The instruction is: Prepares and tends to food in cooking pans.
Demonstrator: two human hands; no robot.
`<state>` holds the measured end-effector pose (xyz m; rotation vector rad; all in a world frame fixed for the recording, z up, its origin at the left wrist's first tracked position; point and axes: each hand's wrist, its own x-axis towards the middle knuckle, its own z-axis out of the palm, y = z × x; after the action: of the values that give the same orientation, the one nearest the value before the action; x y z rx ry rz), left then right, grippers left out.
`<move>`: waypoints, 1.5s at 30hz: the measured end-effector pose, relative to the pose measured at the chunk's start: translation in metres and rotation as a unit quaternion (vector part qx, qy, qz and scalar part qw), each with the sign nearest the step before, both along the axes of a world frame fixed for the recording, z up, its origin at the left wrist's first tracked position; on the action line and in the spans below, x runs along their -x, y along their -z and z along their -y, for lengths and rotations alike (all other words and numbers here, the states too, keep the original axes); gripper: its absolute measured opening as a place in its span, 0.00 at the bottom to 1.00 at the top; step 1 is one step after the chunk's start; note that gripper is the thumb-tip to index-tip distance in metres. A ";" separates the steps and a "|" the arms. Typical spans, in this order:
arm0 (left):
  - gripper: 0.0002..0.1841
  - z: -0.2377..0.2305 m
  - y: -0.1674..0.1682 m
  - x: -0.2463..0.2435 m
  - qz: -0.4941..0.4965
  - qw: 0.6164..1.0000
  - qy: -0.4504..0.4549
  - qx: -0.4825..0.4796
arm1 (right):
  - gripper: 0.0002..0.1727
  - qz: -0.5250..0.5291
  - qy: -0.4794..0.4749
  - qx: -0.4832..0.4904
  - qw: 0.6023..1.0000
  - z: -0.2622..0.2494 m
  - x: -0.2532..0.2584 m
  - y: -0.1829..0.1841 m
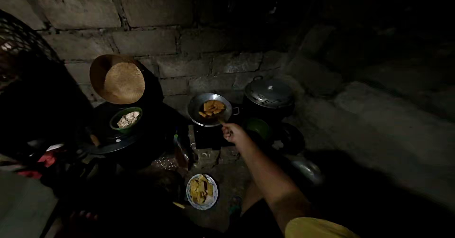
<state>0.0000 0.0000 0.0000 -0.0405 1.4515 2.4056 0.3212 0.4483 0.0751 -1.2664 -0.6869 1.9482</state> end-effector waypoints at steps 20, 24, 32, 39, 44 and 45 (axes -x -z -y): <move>0.24 0.013 0.017 0.029 0.089 0.996 0.002 -0.014 | 0.08 -0.051 0.013 0.007 0.999 0.005 0.006 -0.023; 0.24 0.016 0.016 0.030 0.086 0.996 -0.004 -0.005 | 0.04 -0.066 0.016 -0.038 0.997 0.013 0.002 -0.028; 0.23 0.010 0.014 0.022 0.079 0.997 0.009 0.007 | 0.07 -0.005 0.004 0.013 1.000 -0.005 0.004 -0.025; 0.24 0.013 0.013 0.023 0.075 0.997 0.013 0.006 | 0.07 -0.075 0.008 -0.094 0.993 0.003 -0.010 -0.031; 0.22 0.006 0.014 0.021 0.079 0.997 0.012 0.007 | 0.05 -0.044 0.015 -0.017 0.999 -0.001 0.003 -0.019; 0.22 0.006 0.016 0.021 0.078 0.997 0.012 0.004 | 0.07 -0.034 0.012 0.007 0.999 -0.005 0.004 -0.019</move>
<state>-0.0213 -0.0060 -0.0162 -0.2079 1.3819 2.3208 0.3171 0.4531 0.0937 -1.2048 -0.6217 1.9704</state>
